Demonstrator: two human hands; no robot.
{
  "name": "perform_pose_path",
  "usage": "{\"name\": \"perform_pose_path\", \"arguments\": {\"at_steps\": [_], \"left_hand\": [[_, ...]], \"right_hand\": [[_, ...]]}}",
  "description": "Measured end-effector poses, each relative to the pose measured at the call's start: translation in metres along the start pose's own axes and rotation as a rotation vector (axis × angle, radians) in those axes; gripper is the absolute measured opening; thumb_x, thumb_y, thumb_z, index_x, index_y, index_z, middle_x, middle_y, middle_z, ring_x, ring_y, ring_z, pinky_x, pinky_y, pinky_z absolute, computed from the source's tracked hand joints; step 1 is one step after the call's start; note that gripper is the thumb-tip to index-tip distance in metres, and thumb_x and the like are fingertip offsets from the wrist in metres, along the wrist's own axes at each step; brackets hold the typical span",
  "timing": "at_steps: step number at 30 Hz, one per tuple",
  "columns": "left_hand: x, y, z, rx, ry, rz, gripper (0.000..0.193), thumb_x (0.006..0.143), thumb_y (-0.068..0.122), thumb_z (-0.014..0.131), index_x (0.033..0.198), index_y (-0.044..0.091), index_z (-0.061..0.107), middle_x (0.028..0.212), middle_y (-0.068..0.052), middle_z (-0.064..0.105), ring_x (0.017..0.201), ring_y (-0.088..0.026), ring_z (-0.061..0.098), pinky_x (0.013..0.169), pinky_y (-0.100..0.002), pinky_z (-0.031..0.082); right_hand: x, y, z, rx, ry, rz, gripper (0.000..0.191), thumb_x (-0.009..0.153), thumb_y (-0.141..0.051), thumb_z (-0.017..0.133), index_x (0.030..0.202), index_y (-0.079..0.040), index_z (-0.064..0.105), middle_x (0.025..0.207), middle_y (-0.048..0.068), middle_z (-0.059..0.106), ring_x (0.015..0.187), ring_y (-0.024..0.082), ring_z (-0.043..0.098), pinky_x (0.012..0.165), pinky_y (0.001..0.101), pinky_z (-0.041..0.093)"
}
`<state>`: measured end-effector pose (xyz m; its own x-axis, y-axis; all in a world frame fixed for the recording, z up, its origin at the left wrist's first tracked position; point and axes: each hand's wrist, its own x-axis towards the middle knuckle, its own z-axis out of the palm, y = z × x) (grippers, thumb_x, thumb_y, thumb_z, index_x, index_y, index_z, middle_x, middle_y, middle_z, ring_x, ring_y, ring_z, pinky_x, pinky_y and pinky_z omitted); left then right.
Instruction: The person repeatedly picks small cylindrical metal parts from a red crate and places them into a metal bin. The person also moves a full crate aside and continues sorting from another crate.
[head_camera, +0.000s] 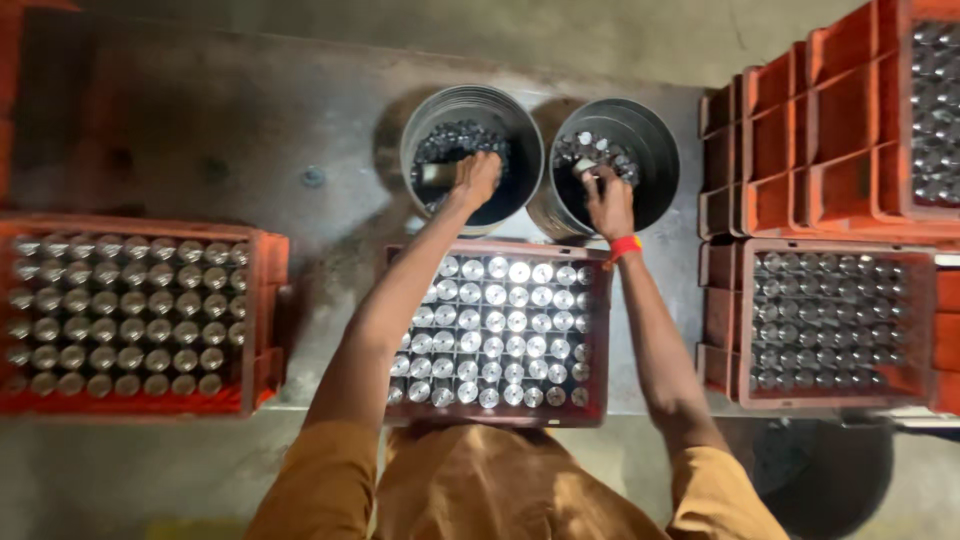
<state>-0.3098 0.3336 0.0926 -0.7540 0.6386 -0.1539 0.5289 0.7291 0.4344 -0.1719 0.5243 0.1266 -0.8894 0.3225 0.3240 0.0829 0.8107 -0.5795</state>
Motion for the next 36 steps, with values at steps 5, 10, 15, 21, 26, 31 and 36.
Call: {"name": "perform_pose_path", "arguments": {"at_steps": [5, 10, 15, 21, 26, 31, 36], "left_hand": [[0.017, 0.005, 0.016, 0.129, 0.053, 0.05, 0.035, 0.075, 0.023, 0.083, 0.106, 0.012, 0.07, 0.11, -0.015, 0.07, 0.104, -0.036, 0.068, 0.086, -0.05, 0.053], [0.019, 0.008, 0.015, 0.191, 0.08, 0.075, 0.026, 0.076, 0.015, 0.081, 0.101, 0.015, 0.073, 0.107, -0.013, 0.072, 0.104, -0.034, 0.069, 0.087, -0.048, 0.054], [0.011, 0.009, 0.008, -0.164, 0.189, 0.06, 0.026, 0.076, 0.015, 0.083, 0.096, 0.008, 0.068, 0.091, -0.017, 0.073, 0.088, -0.036, 0.072, 0.076, -0.045, 0.056], [-0.052, 0.005, -0.012, -1.318, 0.209, -0.254, 0.024, 0.089, 0.009, 0.065, 0.11, 0.007, 0.052, 0.089, -0.011, 0.074, 0.063, -0.026, 0.068, 0.047, -0.034, 0.042], [-0.169, 0.007, 0.031, -1.627, 0.38, -0.265, 0.021, 0.098, 0.02, 0.063, 0.118, 0.015, 0.061, 0.098, -0.003, 0.068, 0.068, -0.011, 0.065, 0.046, -0.023, 0.042], [-0.25, 0.018, 0.119, -2.13, 0.325, -0.497, 0.026, 0.102, 0.025, 0.064, 0.122, 0.009, 0.061, 0.108, -0.003, 0.067, 0.094, -0.015, 0.064, 0.079, -0.029, 0.051], [-0.291, 0.071, 0.188, -2.156, 0.28, -0.58, 0.038, 0.098, 0.038, 0.054, 0.123, 0.01, 0.06, 0.111, -0.007, 0.067, 0.1, -0.023, 0.067, 0.091, -0.041, 0.049]], "right_hand": [[0.0, -0.021, -0.003, -0.105, 0.092, 0.079, 0.028, 0.105, -0.028, 0.063, 0.102, -0.001, 0.07, 0.093, 0.028, 0.068, 0.087, 0.047, 0.065, 0.076, 0.0534, 0.049], [0.002, -0.026, -0.004, -0.148, 0.112, 0.108, 0.036, 0.105, -0.031, 0.064, 0.093, 0.003, 0.064, 0.088, 0.029, 0.065, 0.083, 0.049, 0.063, 0.072, 0.0544, 0.047], [0.002, -0.025, -0.006, -0.103, 0.128, 0.065, 0.032, 0.106, -0.026, 0.062, 0.097, 0.004, 0.065, 0.091, 0.029, 0.067, 0.085, 0.048, 0.065, 0.075, 0.0523, 0.05], [-0.003, -0.015, -0.004, 0.033, 0.153, 0.139, 0.032, 0.107, -0.025, 0.06, 0.098, 0.003, 0.072, 0.086, 0.026, 0.07, 0.08, 0.039, 0.069, 0.074, 0.047, 0.053], [0.005, 0.01, -0.012, 0.506, 0.41, 0.257, 0.041, 0.111, -0.033, 0.059, 0.104, 0.003, 0.077, 0.09, 0.012, 0.074, 0.076, 0.011, 0.062, 0.073, 0.0364, 0.052], [-0.044, 0.044, -0.024, 1.777, 0.179, 0.643, 0.036, 0.102, -0.039, 0.064, 0.113, -0.006, 0.071, 0.091, 0.003, 0.073, 0.075, 0.014, 0.067, 0.058, 0.0242, 0.047], [-0.159, 0.037, -0.014, 1.821, -0.143, 0.757, 0.021, 0.108, -0.032, 0.069, 0.103, -0.011, 0.067, 0.083, -0.002, 0.066, 0.062, 0.005, 0.056, 0.047, 0.0174, 0.042]]}}
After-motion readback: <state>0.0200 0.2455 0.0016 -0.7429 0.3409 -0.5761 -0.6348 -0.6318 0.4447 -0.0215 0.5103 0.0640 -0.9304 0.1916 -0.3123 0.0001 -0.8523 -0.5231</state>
